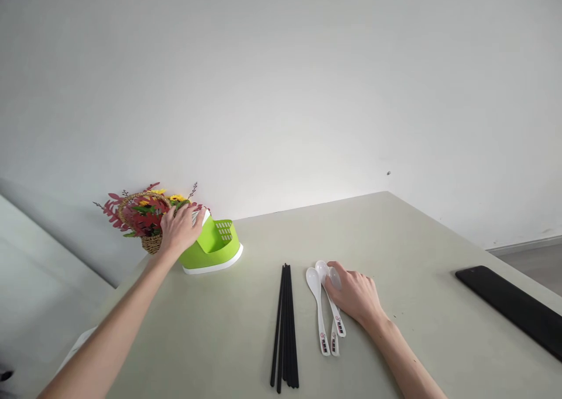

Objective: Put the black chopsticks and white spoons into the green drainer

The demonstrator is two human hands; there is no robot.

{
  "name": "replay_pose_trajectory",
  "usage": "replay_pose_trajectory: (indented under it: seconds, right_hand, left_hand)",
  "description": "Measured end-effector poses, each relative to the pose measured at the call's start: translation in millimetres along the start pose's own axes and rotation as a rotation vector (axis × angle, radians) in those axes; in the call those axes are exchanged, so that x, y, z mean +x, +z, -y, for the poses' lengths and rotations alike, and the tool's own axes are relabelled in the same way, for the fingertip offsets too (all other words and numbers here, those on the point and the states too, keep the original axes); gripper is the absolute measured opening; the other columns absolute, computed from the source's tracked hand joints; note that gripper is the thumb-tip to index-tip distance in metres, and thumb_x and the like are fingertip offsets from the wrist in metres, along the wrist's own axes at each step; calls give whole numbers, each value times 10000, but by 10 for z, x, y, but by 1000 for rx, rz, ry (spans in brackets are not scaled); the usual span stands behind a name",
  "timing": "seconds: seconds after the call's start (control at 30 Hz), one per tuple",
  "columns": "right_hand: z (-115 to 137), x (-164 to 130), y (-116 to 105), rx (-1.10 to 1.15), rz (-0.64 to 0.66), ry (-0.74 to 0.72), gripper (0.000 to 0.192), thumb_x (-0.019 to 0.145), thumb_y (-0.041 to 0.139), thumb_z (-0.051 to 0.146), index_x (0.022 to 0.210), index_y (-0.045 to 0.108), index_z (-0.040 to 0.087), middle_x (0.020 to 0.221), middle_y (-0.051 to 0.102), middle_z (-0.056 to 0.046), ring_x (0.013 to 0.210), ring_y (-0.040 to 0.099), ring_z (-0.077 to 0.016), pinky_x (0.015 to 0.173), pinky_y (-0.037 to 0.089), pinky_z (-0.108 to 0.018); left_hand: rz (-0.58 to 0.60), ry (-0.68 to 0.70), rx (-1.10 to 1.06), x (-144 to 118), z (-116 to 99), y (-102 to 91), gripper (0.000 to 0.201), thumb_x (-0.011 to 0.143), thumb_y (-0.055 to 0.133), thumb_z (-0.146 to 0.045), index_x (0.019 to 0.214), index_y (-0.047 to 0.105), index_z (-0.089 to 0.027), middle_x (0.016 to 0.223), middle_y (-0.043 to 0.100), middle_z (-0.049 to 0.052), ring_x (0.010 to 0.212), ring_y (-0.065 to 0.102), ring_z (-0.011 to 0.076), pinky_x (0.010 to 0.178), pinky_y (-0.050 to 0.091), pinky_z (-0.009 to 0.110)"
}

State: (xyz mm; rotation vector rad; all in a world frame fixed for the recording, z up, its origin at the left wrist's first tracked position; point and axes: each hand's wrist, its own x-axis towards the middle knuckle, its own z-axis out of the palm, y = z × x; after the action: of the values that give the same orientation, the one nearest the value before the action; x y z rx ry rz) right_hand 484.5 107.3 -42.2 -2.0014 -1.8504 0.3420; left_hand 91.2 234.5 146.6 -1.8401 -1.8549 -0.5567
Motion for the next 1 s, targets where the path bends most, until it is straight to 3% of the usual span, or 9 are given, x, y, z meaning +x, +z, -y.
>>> replay_pose_trajectory:
  seconds: [0.13,0.2,0.3,0.4,0.57,0.87,1.0]
  right_hand:
    - [-6,-11,-1,30,9,-9,389,978,409,442,1269,646,340,680,694,-9,698,670,-238,642,345,-286]
    - [-7,-15,4,41,7,-5,378,974,407,428,1242,662,352,654,678,3,669,657,-226,636,349,-282]
    - [-11,-19,18,63,-12,5,382,969,402,441,1235,662,353,619,643,19,632,631,-212,627,355,-276]
    - [-27,-17,33,113,-36,34,399,965,388,489,1219,656,336,604,597,34,574,579,-192,601,364,-268]
    - [-88,5,72,212,-60,67,401,959,359,487,1173,642,302,548,486,53,549,515,-185,576,368,-259]
    - [-181,47,115,458,-146,114,395,932,397,496,1090,668,258,498,353,82,496,399,-163,575,359,-261]
    - [-200,37,99,583,-191,127,394,928,413,504,1069,666,237,491,332,96,481,345,-147,549,315,-252]
  left_hand:
    - [298,-42,-25,191,193,93,645,1022,200,-541,1425,558,-187,1548,513,115,1412,446,355,1161,328,521]
    - [347,-27,-25,204,171,126,597,1014,227,-524,1438,542,-246,1562,503,76,1405,463,332,1153,348,508]
    - [367,-49,2,168,28,152,566,983,308,-522,1473,494,-309,1619,425,45,1441,406,372,1140,347,583]
    - [388,-96,2,147,-202,156,611,967,312,-541,1518,436,-310,1655,363,41,1486,324,409,1136,332,644]
    - [440,-148,-141,202,-698,204,730,954,287,-609,1571,367,-228,1695,245,96,1532,188,465,1178,192,719]
    - [508,-76,-367,313,-1726,415,787,921,364,-664,1562,400,-209,1701,179,138,1545,73,491,1158,100,778]
    - [600,-94,-473,430,-1999,410,790,911,366,-724,1509,492,-224,1683,245,161,1539,133,490,1121,243,759]
